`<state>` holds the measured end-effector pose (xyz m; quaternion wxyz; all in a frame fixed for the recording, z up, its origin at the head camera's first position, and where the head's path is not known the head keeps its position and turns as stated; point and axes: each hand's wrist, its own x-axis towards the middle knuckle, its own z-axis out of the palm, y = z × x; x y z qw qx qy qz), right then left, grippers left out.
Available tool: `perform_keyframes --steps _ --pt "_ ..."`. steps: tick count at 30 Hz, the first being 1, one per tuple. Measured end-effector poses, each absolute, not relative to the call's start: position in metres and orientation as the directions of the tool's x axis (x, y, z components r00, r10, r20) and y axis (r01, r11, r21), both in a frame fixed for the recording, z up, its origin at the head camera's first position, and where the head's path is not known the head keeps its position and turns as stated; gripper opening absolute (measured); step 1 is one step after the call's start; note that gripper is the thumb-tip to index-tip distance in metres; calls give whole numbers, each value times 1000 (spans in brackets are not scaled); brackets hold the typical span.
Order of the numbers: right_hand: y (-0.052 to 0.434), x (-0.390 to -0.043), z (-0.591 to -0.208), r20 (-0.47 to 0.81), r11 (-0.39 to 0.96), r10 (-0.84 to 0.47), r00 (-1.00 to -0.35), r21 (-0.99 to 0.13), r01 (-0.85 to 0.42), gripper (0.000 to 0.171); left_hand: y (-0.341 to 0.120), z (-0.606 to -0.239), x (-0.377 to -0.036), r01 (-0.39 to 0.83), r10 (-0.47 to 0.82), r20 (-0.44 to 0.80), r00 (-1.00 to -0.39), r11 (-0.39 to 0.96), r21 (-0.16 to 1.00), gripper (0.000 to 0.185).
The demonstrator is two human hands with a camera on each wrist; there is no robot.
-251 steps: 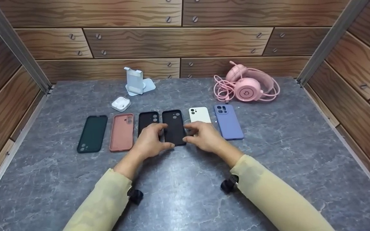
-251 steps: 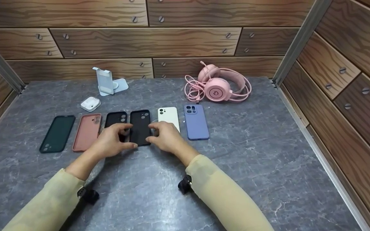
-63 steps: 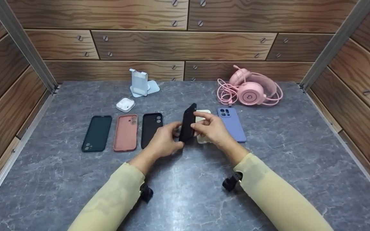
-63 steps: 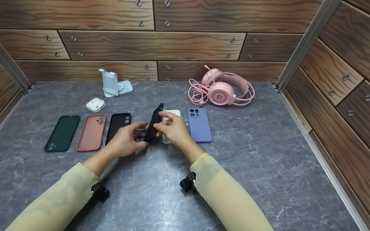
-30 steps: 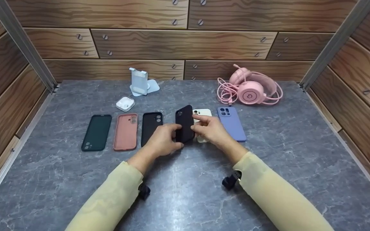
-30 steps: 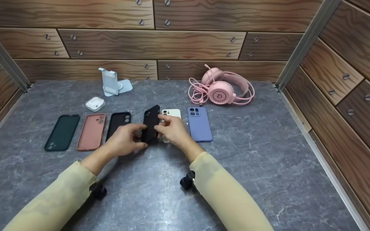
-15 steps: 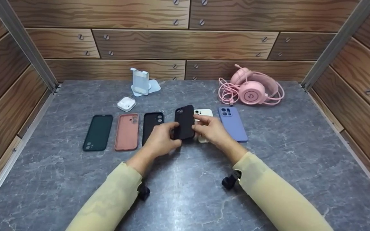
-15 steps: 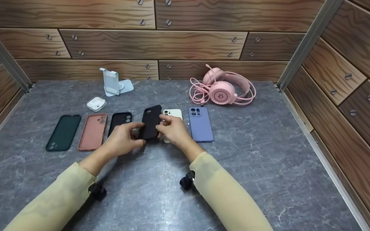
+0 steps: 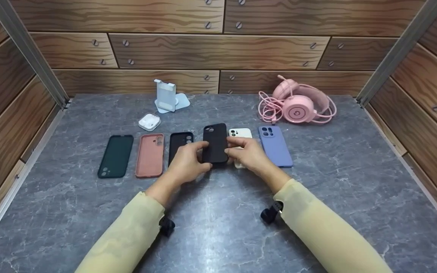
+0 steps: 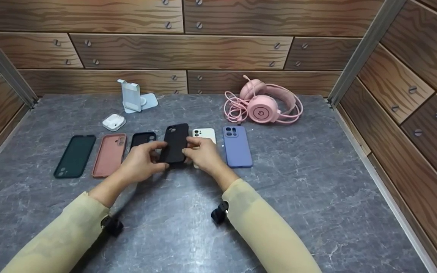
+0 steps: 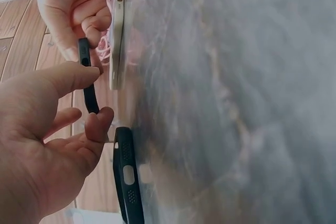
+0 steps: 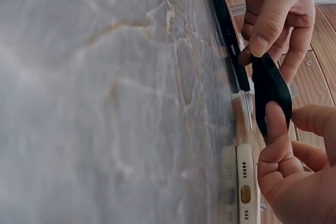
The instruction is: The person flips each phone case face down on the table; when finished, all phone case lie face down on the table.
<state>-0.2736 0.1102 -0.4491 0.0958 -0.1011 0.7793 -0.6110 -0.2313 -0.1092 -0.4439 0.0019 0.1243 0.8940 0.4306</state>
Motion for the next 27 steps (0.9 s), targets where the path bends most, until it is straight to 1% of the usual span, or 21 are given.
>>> perform_keyframes --steps 6,12,15,21,27 --pt "107 -273 -449 -21 276 -268 -963 -959 -56 51 -112 -443 -232 233 223 114 -968 636 736 64" --pt "108 -273 -450 -7 307 -307 -952 -947 -92 52 -115 -446 -233 247 225 130 -966 645 723 63" --pt "110 -273 -450 -9 334 -331 -944 -936 -108 56 -116 -446 -233 256 226 141 -964 639 726 62" --pt "115 -275 -449 37 428 -404 -914 -876 -224 66 -118 -447 -232 280 221 178 -959 631 723 58" --pt "118 -276 -449 58 473 -453 -890 -830 -295 75 -119 -448 -231 279 220 178 -959 637 718 58"
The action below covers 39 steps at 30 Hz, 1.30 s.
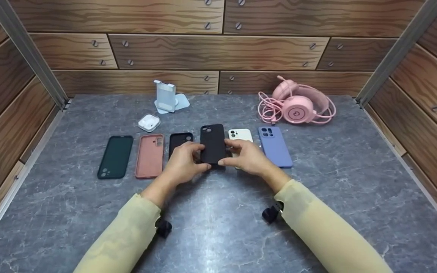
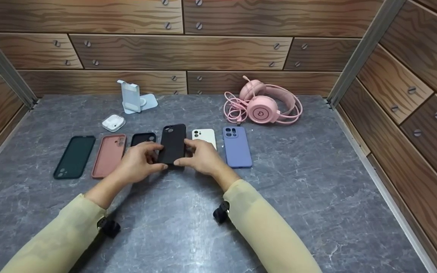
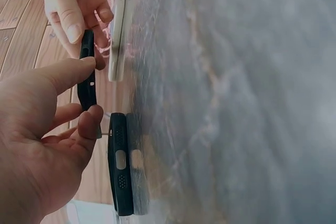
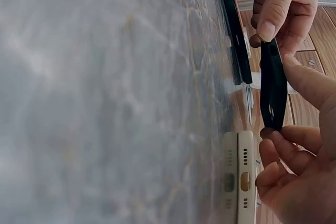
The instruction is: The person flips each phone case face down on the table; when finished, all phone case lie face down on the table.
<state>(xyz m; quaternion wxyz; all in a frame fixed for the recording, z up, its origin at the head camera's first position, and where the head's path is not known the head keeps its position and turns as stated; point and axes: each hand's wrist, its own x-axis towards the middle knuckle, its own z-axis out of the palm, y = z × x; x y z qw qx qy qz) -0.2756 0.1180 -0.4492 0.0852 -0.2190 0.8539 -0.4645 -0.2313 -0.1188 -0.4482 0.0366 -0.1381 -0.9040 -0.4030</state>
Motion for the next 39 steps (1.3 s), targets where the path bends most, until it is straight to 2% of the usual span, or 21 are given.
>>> perform_keyframes --steps 10,19,27,33,39 --pt "119 -274 -448 82 591 -459 -885 -716 -373 76 -118 -452 -232 283 250 154 -956 645 709 56" --pt "120 -275 -449 96 592 -504 -858 -685 -424 81 -115 -457 -235 308 271 160 -949 693 652 53" --pt "123 -275 -448 116 616 -554 -825 -610 -499 84 -114 -458 -235 344 283 198 -939 712 613 47" --pt "125 -274 -450 124 635 -550 -826 -580 -510 82 -113 -458 -236 354 297 197 -934 715 603 38" --pt "125 -274 -453 139 634 -550 -823 -571 -521 80 -113 -459 -236 350 290 199 -936 712 609 40"
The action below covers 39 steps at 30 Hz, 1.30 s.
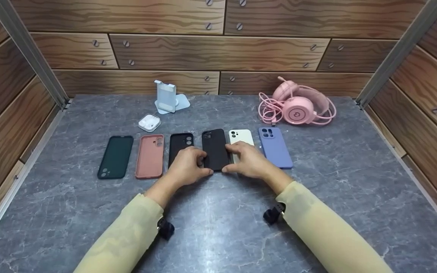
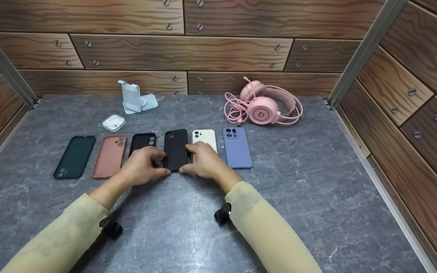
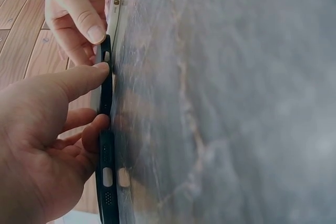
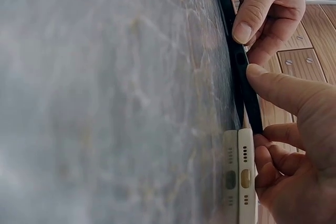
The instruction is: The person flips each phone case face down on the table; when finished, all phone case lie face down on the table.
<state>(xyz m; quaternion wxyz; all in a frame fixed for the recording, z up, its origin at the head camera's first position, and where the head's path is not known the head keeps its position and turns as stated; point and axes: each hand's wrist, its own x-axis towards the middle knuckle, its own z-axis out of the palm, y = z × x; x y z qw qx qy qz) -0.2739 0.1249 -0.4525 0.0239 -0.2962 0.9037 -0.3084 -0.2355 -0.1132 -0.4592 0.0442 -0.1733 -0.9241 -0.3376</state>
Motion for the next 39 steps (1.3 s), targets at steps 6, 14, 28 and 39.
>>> perform_keyframes --steps 6,14,28,39 --pt "125 -274 -454 125 640 -548 -827 -575 -510 78 -113 -460 -236 347 291 194 -937 710 613 43" --pt "126 -273 -454 120 638 -538 -835 -589 -496 78 -112 -459 -237 348 295 190 -937 718 603 44" --pt "126 -273 -454 114 658 -527 -842 -572 -490 73 -112 -457 -234 310 278 151 -949 720 621 47" --pt "127 -274 -452 117 650 -551 -826 -560 -513 72 -112 -460 -236 316 278 160 -947 721 617 47"
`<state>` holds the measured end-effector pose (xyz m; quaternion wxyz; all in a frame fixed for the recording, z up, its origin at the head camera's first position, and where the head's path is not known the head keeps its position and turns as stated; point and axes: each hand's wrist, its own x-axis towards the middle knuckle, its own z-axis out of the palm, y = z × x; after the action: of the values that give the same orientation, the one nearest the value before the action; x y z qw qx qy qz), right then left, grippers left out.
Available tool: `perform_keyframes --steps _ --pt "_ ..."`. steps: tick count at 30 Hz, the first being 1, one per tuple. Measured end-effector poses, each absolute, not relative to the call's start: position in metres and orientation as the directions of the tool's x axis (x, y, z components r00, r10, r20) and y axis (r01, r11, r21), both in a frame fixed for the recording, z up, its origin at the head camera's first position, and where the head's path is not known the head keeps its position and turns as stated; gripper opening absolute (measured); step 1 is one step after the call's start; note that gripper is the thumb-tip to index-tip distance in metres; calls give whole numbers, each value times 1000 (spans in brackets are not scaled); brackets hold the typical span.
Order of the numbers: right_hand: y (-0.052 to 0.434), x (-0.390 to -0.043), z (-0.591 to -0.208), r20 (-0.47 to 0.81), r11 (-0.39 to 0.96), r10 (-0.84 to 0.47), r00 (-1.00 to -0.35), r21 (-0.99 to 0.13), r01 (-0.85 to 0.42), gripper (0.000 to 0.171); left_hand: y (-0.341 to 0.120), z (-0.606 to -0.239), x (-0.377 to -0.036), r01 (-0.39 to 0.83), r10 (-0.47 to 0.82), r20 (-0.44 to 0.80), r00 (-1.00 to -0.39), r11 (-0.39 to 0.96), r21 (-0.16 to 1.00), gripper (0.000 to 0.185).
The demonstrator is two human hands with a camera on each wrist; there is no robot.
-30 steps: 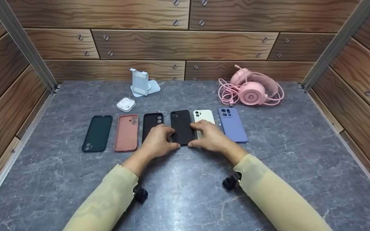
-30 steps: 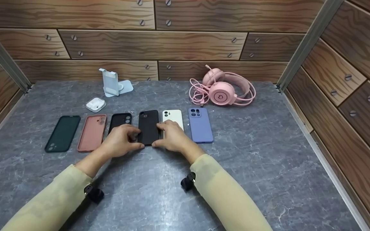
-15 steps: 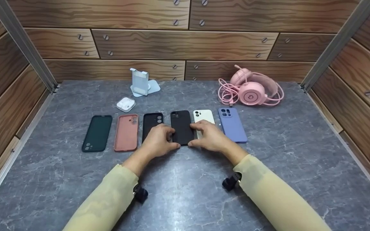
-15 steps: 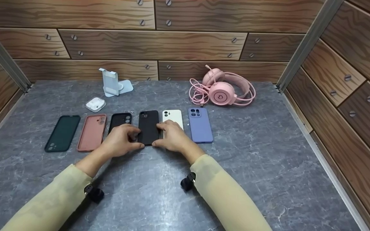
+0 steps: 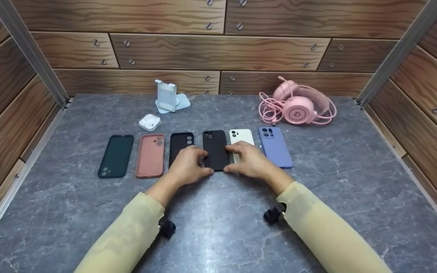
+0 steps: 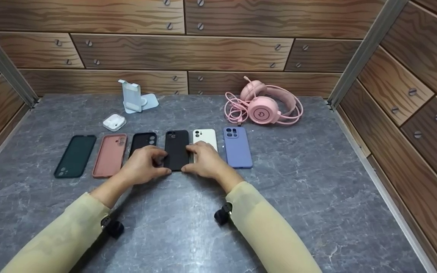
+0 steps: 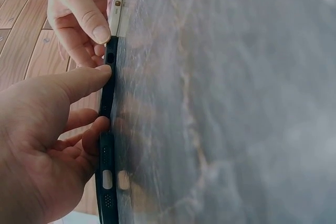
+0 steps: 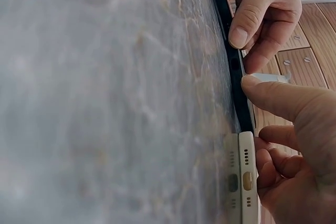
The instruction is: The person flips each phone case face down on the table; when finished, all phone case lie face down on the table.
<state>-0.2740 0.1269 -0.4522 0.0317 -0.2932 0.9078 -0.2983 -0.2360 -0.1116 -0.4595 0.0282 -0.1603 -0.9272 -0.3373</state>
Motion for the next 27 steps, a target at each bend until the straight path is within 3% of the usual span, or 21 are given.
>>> perform_keyframes --steps 12,18,27 --pt "121 -269 -444 165 596 -482 -860 -658 -460 59 -139 -434 -222 284 227 175 -958 662 694 52" --pt "104 -264 -441 188 541 -514 -837 -686 -486 48 -179 -430 -215 251 184 171 -968 660 708 57" --pt "63 -257 -436 174 527 -588 -790 -659 -537 47 -206 -437 -210 179 196 46 -980 740 649 63"
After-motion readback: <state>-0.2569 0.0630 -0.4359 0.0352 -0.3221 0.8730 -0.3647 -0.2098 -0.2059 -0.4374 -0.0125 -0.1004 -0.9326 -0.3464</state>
